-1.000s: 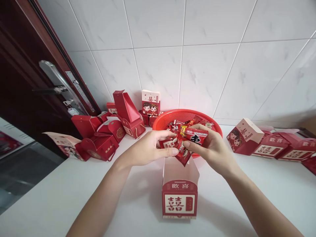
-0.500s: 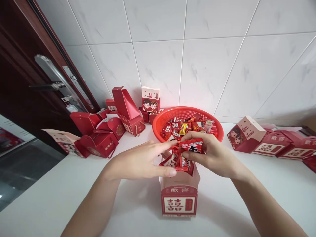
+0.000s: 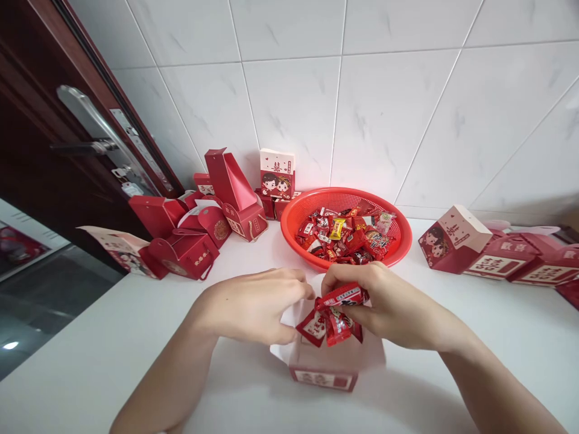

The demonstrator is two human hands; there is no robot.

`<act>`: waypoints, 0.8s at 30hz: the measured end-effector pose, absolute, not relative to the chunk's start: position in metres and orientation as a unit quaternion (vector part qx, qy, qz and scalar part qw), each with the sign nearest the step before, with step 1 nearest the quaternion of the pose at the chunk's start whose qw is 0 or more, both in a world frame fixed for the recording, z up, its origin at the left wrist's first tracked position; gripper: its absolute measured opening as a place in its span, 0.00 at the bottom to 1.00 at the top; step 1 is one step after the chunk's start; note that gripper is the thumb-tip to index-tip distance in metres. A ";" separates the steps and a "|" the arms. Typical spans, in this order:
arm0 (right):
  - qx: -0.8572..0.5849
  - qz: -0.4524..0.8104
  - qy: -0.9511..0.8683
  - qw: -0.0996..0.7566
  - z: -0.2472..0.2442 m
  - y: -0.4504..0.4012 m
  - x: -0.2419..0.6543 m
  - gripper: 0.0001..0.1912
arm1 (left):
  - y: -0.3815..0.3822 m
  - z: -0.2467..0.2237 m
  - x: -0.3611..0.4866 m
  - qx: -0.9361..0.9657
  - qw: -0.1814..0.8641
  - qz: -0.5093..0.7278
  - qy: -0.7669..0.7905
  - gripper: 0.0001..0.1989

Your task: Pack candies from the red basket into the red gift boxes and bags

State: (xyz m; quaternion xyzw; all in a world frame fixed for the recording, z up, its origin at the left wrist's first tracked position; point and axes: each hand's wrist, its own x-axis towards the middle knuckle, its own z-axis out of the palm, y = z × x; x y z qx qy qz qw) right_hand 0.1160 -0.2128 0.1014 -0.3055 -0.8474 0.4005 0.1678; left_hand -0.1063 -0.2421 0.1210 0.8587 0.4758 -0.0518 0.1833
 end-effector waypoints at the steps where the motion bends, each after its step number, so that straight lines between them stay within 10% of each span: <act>1: -0.302 0.383 -0.859 0.157 0.101 -0.216 0.115 0.18 | -0.243 0.121 -0.105 0.858 0.194 -0.055 0.472 0.11; 24: -0.311 0.244 -0.919 0.004 0.076 -0.249 0.104 0.07 | -0.240 0.119 -0.102 0.854 0.236 -0.072 0.458 0.12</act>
